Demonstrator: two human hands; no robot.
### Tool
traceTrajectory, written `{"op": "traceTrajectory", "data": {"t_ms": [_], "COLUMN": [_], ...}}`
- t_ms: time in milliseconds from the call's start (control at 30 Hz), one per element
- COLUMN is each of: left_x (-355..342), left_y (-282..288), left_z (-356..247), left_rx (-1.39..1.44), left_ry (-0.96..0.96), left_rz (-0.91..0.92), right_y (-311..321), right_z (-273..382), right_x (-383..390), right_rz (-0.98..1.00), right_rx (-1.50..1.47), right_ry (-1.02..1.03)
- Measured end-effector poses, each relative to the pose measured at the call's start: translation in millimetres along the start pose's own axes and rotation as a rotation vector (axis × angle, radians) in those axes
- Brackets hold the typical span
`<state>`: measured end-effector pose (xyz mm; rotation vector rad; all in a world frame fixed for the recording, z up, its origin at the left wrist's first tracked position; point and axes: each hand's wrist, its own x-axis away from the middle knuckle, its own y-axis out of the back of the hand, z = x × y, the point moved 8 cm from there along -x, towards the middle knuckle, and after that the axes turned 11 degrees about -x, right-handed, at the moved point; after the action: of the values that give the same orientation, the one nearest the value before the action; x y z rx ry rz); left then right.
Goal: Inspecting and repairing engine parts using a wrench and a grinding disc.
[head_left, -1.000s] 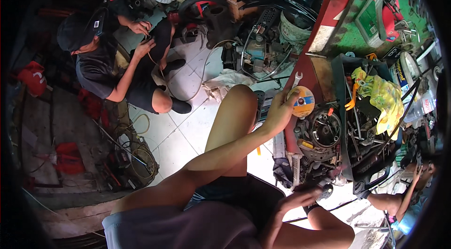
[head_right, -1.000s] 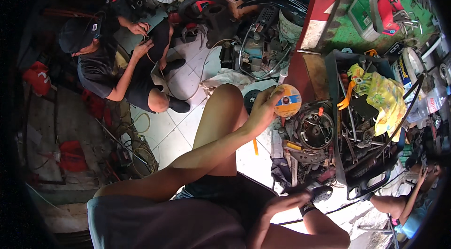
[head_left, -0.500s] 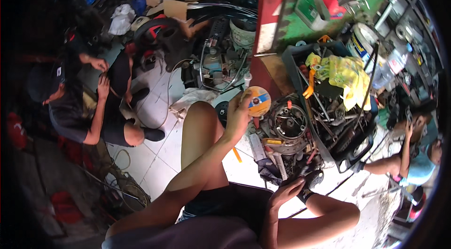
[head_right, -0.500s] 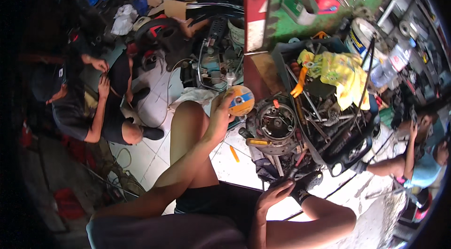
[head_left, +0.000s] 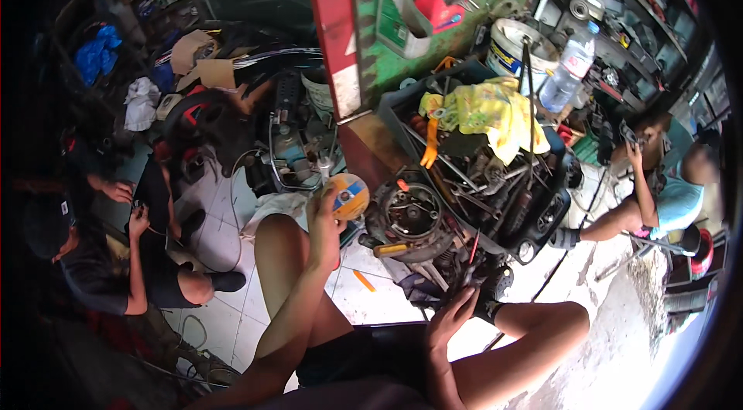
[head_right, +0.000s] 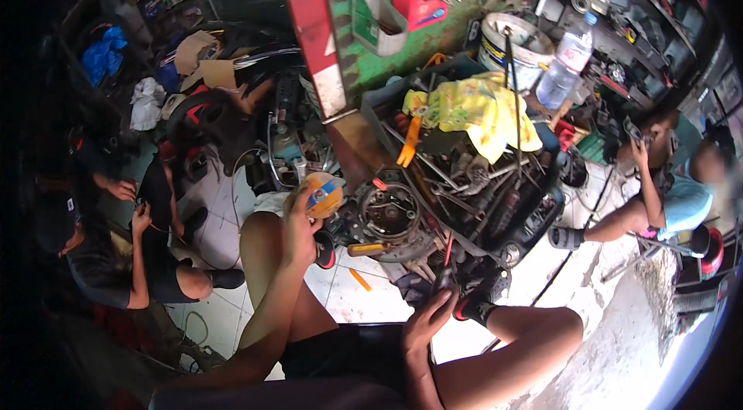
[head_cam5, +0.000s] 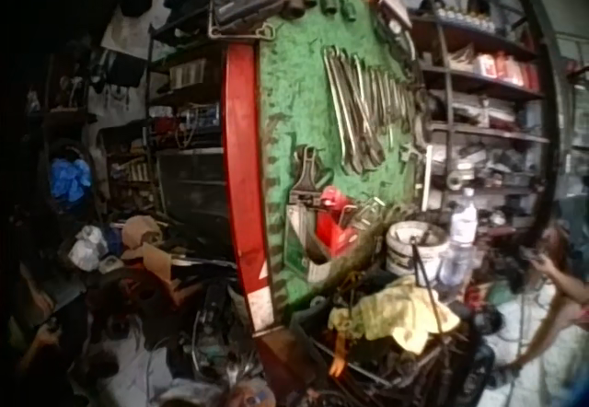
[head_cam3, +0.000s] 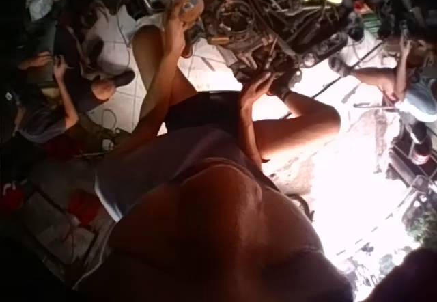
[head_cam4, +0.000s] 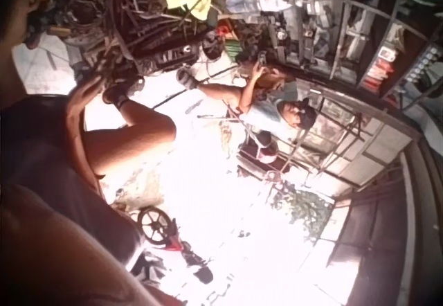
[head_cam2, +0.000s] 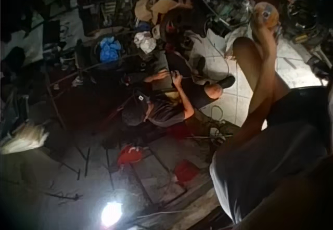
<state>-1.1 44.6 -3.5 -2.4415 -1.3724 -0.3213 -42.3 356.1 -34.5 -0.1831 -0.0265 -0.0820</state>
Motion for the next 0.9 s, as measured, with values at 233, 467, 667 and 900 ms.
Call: {"op": "traceTrajectory", "data": {"t_ms": [233,467,667,900], "left_x": [-17,-12,-10,-9], "left_y": [17,13,12,2], "left_z": [14,8,10,12], "left_rx": [-0.075,-0.118,-0.096,-0.084], "left_ry": [0.018,0.018,0.020,-0.010], "left_rz": [0.011,0.007,0.004,0.059], "right_y": [-5,-33,-6,-11], "right_z": [-34,36,-18,28], "right_x": [43,-15,41,3], "right_rz": [0.199,-0.011,-0.084,-0.033], "right_rx": [0.331,-0.126,-0.005,-0.136], "right_ry": [-0.098,-0.265,-0.039,0.014]}}
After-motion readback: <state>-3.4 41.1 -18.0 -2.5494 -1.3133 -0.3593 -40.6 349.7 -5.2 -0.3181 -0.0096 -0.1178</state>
